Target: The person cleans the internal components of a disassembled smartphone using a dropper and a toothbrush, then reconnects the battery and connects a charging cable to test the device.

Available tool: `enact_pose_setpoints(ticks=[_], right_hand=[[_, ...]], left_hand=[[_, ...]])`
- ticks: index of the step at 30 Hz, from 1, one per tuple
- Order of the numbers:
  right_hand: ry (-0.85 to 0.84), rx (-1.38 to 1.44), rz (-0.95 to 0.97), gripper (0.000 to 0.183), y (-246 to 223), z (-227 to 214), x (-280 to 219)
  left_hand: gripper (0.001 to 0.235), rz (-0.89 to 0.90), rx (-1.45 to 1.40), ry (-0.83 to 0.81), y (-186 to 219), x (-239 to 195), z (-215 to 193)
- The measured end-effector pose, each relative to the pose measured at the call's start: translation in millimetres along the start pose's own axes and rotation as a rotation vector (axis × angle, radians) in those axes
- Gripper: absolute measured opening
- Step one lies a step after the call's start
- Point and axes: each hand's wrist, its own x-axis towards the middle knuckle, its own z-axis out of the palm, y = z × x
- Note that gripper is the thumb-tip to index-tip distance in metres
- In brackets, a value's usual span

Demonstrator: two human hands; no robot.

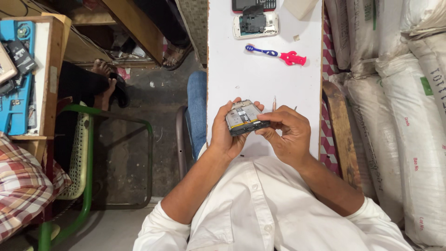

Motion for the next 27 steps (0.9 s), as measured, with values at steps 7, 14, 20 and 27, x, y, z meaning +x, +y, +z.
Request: enact_pose_setpoints(ticks=[7,14,20,27], right_hand=[[0.009,-0.021,-0.006,0.027,-2,0,2],[0.001,-0.096,-0.023,0.03,4,-3,-3],[-0.181,-0.239,-0.127,0.039,3,-21,-7],[-0.267,-0.185,0.224,0.074,15,-1,-10]], left_hand=[[0.035,-0.049,-0.069,-0.017,-6,5,-12],[0.035,-0.044,-0.041,0.05,-10,7,-19],[0.048,0.186,0.068,0.052,-4,6,-10],[0.048,0.605,0.557,-0.132,15,-8,-21]])
